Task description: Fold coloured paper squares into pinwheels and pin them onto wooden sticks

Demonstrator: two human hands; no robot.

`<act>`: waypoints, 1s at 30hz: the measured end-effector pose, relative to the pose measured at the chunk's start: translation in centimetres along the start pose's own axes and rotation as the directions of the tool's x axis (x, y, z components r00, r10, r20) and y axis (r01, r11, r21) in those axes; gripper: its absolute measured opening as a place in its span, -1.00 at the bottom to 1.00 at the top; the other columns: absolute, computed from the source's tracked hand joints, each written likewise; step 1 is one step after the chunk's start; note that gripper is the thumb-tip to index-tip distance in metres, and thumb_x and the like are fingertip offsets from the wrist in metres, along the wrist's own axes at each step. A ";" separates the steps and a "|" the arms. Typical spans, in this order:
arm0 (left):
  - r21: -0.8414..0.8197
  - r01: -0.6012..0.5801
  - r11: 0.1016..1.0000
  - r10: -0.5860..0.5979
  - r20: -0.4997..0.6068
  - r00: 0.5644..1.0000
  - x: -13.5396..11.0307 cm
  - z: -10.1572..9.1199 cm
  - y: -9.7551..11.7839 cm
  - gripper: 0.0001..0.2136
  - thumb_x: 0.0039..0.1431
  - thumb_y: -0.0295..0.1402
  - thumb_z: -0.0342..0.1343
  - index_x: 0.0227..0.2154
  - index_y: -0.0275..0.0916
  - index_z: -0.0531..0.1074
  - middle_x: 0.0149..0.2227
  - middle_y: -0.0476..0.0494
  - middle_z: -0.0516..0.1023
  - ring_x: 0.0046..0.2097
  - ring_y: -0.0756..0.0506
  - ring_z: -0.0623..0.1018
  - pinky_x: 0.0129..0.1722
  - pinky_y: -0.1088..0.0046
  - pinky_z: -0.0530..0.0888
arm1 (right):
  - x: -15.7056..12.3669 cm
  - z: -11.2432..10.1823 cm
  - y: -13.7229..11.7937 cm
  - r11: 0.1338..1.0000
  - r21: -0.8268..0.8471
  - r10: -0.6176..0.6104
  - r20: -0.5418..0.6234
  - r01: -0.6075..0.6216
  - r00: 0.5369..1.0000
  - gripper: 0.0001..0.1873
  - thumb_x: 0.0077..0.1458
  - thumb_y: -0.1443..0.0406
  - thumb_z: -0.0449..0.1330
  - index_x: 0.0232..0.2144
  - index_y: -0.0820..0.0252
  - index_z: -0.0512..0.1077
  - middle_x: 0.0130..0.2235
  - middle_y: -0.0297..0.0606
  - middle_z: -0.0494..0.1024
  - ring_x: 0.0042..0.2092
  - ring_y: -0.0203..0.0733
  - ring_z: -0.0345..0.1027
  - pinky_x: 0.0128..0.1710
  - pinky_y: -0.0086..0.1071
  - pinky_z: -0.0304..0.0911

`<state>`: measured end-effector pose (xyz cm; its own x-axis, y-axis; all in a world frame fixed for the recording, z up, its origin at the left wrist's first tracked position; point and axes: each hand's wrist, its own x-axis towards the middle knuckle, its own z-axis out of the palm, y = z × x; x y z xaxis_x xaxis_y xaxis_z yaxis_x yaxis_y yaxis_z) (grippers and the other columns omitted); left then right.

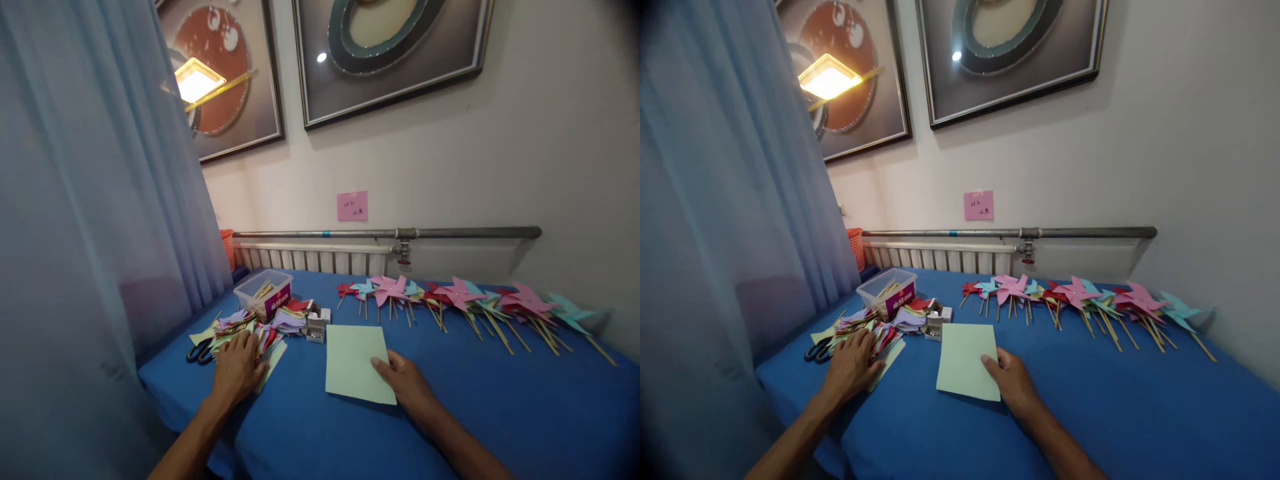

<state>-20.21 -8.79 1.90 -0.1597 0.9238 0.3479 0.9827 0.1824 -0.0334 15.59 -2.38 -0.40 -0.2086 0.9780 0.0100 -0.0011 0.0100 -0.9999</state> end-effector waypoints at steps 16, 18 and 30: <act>0.047 -0.160 0.986 0.155 0.098 0.983 2.3 0.1 -3.1 -0.32 0.19 -0.63 -0.09 0.37 -0.06 0.12 0.26 -0.39 0.34 -0.05 -0.17 0.61 -0.11 0.36 0.50 | 0.3 -0.2 0.8 1.000 -0.008 -0.027 0.028 0.028 0.999 -0.45 -0.04 0.00 0.26 -0.12 0.30 0.53 -0.24 -0.08 0.69 -0.28 0.00 0.55 -0.33 -0.27 0.38; 0.024 -0.206 0.978 0.201 0.127 0.971 2.6 -0.1 -3.6 -0.38 0.19 -0.62 -0.09 0.29 -0.05 0.26 0.25 -0.34 0.35 -0.05 -0.16 0.60 -0.11 0.37 0.50 | 0.3 -0.1 0.7 1.000 -0.013 -0.022 0.025 0.022 0.999 -0.44 -0.04 0.01 0.26 -0.10 0.31 0.52 -0.24 -0.07 0.69 -0.28 -0.01 0.55 -0.34 -0.28 0.38; -0.101 -0.179 0.979 0.190 0.105 0.976 2.2 -0.2 -3.8 -0.54 0.16 -0.62 -0.07 0.09 -0.23 0.45 0.13 -0.29 0.47 0.09 -0.20 0.52 0.06 0.31 0.42 | 0.2 2.1 1.0 1.000 0.029 0.003 -0.050 -0.001 0.999 -0.57 -0.05 0.08 0.27 -0.20 0.27 0.56 -0.32 -0.12 0.69 -0.29 0.01 0.56 -0.36 -0.28 0.41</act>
<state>-24.24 -7.48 3.01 0.0204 0.9717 0.2352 0.9998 -0.0210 -0.0001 13.47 -2.63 -1.39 -0.1599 0.9871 0.0072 -0.0292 0.0026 -0.9996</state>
